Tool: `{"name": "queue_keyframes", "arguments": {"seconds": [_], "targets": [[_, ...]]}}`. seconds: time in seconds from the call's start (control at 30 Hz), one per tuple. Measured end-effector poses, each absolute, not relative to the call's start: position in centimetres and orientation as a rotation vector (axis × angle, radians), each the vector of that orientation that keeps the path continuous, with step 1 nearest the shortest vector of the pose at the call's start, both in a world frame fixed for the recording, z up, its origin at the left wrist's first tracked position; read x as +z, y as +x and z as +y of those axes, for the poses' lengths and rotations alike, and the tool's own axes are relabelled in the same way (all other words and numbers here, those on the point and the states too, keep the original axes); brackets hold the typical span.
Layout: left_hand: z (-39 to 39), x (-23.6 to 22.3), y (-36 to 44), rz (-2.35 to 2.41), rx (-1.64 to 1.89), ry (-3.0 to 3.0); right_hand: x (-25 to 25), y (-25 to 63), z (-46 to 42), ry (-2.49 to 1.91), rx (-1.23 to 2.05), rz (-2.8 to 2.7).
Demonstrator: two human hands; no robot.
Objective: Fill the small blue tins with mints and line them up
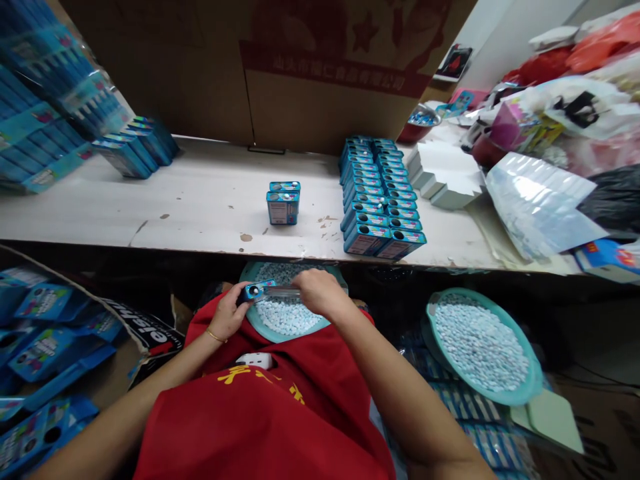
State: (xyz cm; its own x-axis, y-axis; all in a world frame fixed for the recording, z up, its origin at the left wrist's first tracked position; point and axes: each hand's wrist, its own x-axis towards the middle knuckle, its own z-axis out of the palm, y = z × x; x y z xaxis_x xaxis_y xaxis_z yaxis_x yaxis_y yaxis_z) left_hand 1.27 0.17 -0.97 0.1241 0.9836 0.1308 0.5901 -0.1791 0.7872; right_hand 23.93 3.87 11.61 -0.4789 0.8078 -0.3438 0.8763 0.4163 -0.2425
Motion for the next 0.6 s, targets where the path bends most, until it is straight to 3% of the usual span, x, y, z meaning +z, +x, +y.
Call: {"name": "queue_keyframes", "arguments": {"seconds": [0.13, 0.3, 0.6], "targets": [[0.0, -0.8, 0.3, 1.512, 0.945, 1.801, 5.1, 27.8, 3.6, 1.669, -0.745, 2.442], [-0.1, -0.9, -0.1, 1.496, 0.969, 1.758, -3.6, 25.4, 2.4, 1.81, -0.665, 2.194], [0.3, -1.4, -0.1, 1.543, 0.976, 1.709, -7.7, 24.2, 2.1, 1.681, -1.122, 2.202]]}}
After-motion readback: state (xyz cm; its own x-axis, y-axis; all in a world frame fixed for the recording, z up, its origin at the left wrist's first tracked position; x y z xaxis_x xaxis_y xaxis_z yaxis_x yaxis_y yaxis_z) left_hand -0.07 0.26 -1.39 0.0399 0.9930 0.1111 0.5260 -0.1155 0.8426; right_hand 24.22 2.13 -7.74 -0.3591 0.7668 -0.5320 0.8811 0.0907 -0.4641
